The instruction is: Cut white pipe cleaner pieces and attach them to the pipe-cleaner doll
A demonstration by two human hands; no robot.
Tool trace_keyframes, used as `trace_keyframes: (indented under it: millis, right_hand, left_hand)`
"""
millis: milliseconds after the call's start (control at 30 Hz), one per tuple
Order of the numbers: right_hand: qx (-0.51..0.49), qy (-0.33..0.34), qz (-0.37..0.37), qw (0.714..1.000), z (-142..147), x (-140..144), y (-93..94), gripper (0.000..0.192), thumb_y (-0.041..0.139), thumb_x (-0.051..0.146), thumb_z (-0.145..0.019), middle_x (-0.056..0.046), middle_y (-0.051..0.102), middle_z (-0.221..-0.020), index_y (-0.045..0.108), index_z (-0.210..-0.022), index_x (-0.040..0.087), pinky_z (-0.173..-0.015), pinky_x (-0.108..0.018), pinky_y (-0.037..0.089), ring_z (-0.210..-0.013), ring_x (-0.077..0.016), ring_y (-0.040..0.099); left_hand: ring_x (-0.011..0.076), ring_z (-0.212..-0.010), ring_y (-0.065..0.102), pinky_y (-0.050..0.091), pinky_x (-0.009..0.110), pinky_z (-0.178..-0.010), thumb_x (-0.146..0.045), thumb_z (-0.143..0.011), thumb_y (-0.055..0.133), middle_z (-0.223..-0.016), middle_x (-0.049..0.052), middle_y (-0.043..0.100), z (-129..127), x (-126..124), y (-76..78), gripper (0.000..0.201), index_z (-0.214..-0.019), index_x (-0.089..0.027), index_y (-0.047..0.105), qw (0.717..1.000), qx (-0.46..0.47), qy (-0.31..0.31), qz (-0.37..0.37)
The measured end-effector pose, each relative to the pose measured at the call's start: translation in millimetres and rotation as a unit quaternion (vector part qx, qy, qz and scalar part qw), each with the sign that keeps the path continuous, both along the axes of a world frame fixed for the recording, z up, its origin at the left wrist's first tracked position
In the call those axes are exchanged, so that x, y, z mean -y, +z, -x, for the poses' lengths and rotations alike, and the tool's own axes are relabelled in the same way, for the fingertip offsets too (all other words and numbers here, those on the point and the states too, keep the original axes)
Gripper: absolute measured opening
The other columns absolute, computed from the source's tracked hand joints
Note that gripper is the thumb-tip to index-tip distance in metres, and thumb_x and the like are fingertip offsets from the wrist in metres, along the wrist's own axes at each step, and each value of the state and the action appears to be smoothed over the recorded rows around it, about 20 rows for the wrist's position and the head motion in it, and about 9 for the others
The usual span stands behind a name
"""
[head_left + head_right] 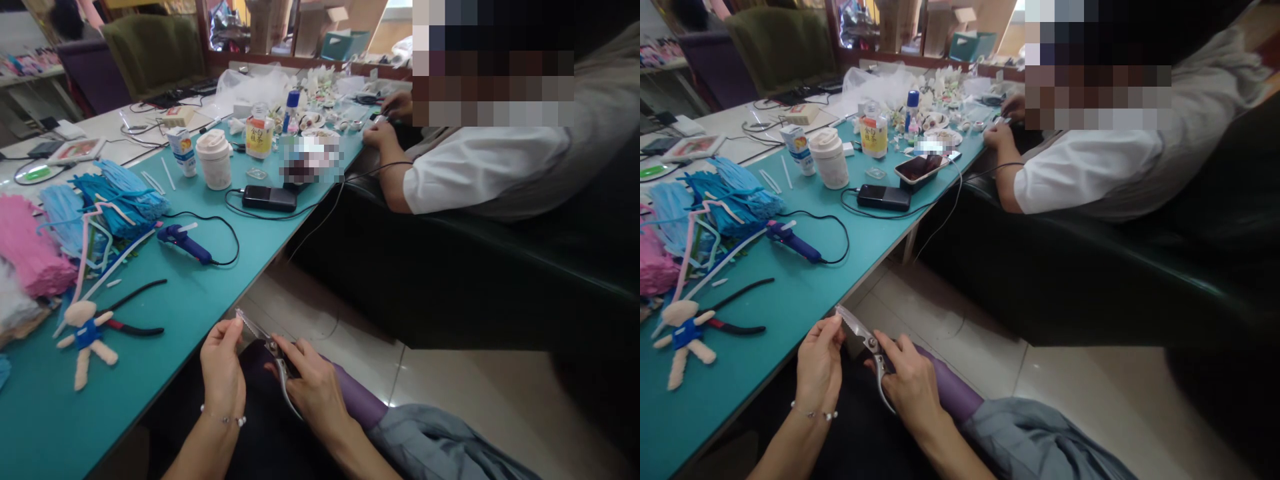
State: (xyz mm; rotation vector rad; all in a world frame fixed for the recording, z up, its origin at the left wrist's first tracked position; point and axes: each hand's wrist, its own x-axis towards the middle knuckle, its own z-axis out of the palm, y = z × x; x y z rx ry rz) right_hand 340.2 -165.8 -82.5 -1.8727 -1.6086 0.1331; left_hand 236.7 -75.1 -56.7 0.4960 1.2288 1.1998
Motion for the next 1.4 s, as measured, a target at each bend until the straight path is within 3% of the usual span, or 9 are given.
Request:
trace_keyframes:
  millis: [267,433,567,700,867,1000,1067,1167,1400]
  right_hand:
    - [-0.011,0.004,-0.007,1.000,0.5,-1.0,-2.6,0.034,0.049,0.039,-0.092,-0.004,0.059,-0.071,0.065,-0.113,0.018,-0.046,-0.023,0.040,-0.052,-0.0131,0.056]
    - [-0.114,0.005,0.007,0.993,0.2,-2.5,-2.4,0.033,0.056,0.040,-0.087,-0.004,0.062,-0.071,0.067,-0.110,0.019,-0.052,-0.024,0.046,-0.057,-0.0156,0.060]
    - [-0.237,-0.019,0.077,0.968,-4.4,-4.3,2.8,0.034,0.064,0.042,-0.078,-0.006,0.069,-0.079,0.069,-0.104,0.019,-0.065,-0.029,0.052,-0.069,-0.0199,0.065]
    - [-0.336,-0.024,0.156,0.929,-13.4,-7.1,17.4,0.041,0.063,0.046,-0.077,-0.008,0.071,-0.093,0.068,-0.106,0.018,-0.073,-0.032,0.052,-0.082,-0.0233,0.066]
    - [-0.372,-0.017,0.235,0.898,-31.9,-8.3,51.5,0.051,0.050,0.055,-0.084,-0.003,0.065,-0.068,0.063,-0.111,0.014,-0.049,-0.024,0.043,-0.055,-0.0150,0.057]
    - [-0.289,0.007,0.274,0.917,-56.0,-8.5,71.6,0.046,0.056,0.050,-0.081,-0.007,0.069,-0.082,0.066,-0.110,0.016,-0.062,-0.029,0.048,-0.070,-0.0198,0.062]
    - [-0.204,0.018,0.257,0.945,-68.7,-10.3,74.8,0.043,0.064,0.044,-0.076,-0.008,0.069,-0.090,0.067,-0.109,0.018,-0.070,-0.032,0.048,-0.078,-0.0224,0.062]
    - [-0.081,0.074,0.209,0.972,-83.9,-15.2,75.0,0.042,0.069,0.041,-0.074,-0.006,0.065,-0.083,0.068,-0.110,0.020,-0.065,-0.028,0.047,-0.072,-0.0191,0.060]
    - [0.084,0.198,0.137,0.967,-98.0,-26.8,81.5,0.037,0.060,0.042,-0.083,-0.002,0.055,-0.070,0.067,-0.114,0.021,-0.051,-0.022,0.038,-0.057,-0.0117,0.053]
  left_hand:
    - [0.0072,-0.051,0.042,0.034,0.024,-0.055,-0.033,-0.056,0.077,-0.054,-0.006,0.050,0.0,0.5,-0.6,0.027,-0.055,-0.016,0.056,0.999,-0.028,-0.005,-0.020]
    - [0.0068,-0.052,0.042,0.035,0.023,-0.055,-0.031,-0.056,0.076,-0.053,-0.006,0.050,-0.9,0.1,-1.3,0.025,-0.055,-0.016,0.057,0.999,-0.027,-0.003,-0.018]
    - [0.0066,-0.050,0.042,0.035,0.021,-0.053,-0.034,-0.060,0.075,-0.053,-0.006,0.049,1.3,0.8,1.2,0.024,-0.059,-0.016,0.059,0.999,-0.036,-0.032,-0.027]
    - [0.0080,-0.049,0.043,0.036,0.021,-0.050,-0.034,-0.067,0.072,-0.052,-0.005,0.048,12.0,-2.5,12.5,0.021,-0.063,-0.016,0.061,0.985,-0.090,-0.118,-0.086]
    - [0.0126,-0.062,0.053,0.043,0.024,-0.058,-0.030,-0.075,0.065,-0.066,0.000,0.058,29.4,-20.4,35.9,0.015,-0.066,-0.018,0.063,0.900,-0.258,-0.215,-0.277]
    - [0.0132,-0.063,0.052,0.042,0.025,-0.059,-0.026,-0.080,0.060,-0.068,0.000,0.059,35.7,-37.2,45.1,0.014,-0.067,-0.020,0.061,0.815,-0.358,-0.249,-0.382]
    - [0.0141,-0.065,0.054,0.043,0.026,-0.062,-0.024,-0.082,0.058,-0.069,0.000,0.059,36.7,-43.4,45.2,0.015,-0.068,-0.020,0.059,0.787,-0.376,-0.257,-0.416]
    - [0.0155,-0.068,0.056,0.043,0.029,-0.066,-0.023,-0.084,0.055,-0.069,0.001,0.059,38.5,-49.8,43.7,0.016,-0.068,-0.021,0.056,0.754,-0.389,-0.281,-0.448]
    - [0.0172,-0.074,0.058,0.042,0.031,-0.070,-0.019,-0.087,0.049,-0.076,0.002,0.062,47.7,-57.7,48.2,0.016,-0.074,-0.022,0.057,0.652,-0.446,-0.353,-0.501]
